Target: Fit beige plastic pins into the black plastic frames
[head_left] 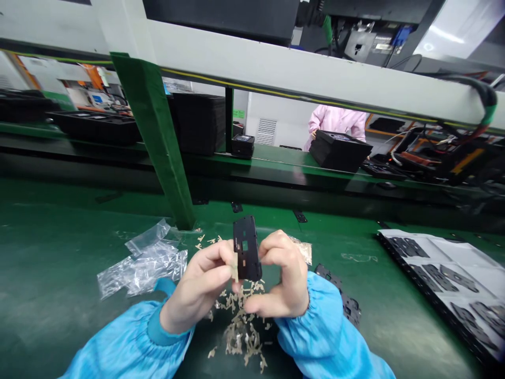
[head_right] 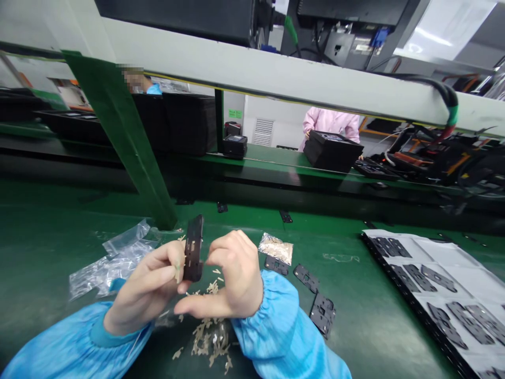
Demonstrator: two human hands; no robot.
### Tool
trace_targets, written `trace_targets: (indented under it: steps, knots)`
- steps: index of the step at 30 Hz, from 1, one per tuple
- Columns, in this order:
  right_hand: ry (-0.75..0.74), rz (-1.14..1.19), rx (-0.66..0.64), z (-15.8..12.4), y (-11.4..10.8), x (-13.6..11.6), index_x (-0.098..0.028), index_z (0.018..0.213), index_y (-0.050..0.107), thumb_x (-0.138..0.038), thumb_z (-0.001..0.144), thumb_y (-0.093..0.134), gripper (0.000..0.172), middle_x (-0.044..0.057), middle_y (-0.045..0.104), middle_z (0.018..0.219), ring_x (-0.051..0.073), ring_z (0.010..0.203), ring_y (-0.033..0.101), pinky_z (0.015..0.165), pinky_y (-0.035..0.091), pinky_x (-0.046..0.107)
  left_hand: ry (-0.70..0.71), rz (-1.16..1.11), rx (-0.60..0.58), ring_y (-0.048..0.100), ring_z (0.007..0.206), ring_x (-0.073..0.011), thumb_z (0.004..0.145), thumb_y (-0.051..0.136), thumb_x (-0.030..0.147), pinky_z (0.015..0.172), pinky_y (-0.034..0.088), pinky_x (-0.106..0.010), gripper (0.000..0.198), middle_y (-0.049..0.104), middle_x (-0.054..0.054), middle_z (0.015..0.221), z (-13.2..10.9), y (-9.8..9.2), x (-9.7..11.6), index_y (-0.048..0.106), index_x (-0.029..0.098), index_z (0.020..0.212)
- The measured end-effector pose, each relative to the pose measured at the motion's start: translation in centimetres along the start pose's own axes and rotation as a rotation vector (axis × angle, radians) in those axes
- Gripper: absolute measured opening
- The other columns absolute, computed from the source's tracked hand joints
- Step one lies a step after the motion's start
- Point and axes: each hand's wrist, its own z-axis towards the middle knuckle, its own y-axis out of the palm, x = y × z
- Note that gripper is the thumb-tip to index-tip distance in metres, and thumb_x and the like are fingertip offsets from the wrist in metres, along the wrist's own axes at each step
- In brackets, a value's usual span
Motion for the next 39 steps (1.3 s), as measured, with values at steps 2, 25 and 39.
trace_targets:
  steps: [2, 25, 39]
  knots:
    - [0.038, 0.065, -0.042, 0.0, -0.3, -0.3, -0.020, 0.079, 0.042, -0.044, 0.087, 0.040, 0.025, 0.001, 0.046, 0.067, 0.015, 0.059, 0.044, 0.054, 0.035, 0.030, 0.082, 0.139, -0.007, 0.048, 0.057, -0.0108, 0.076, 0.061, 0.026, 0.056, 0.038, -0.022, 0.015, 0.055, 0.001, 0.061, -0.1, -0.4, -0.1, 0.057, 0.018, 0.064]
    - [0.804, -0.760, -0.602, -2.6, 1.3, 14.9, -0.012, 0.079, 0.055, -0.029, 0.086, 0.052, 0.019, 0.002, 0.057, 0.074, 0.011, 0.062, 0.053, 0.057, 0.042, 0.025, 0.030, 0.803, 0.326, 0.047, 0.059, -0.0117, 0.082, 0.048, 0.030, 0.056, 0.038, -0.023, 0.017, 0.047, 0.003, 0.062, 4.0, -5.7, -1.1, 0.050, 0.017, 0.071]
    - [0.091, -0.688, -0.350, -2.2, 4.7, 4.3, -0.017, 0.069, 0.055, -0.017, 0.087, 0.044, 0.021, 0.004, 0.055, 0.069, 0.016, 0.067, 0.048, 0.062, 0.031, 0.030, 0.099, 0.963, 0.318, 0.051, 0.064, -0.0130, 0.080, 0.050, 0.025, 0.060, 0.040, -0.024, 0.014, 0.054, 0.002, 0.066, 3.6, -4.4, -1.6, 0.054, 0.017, 0.069]
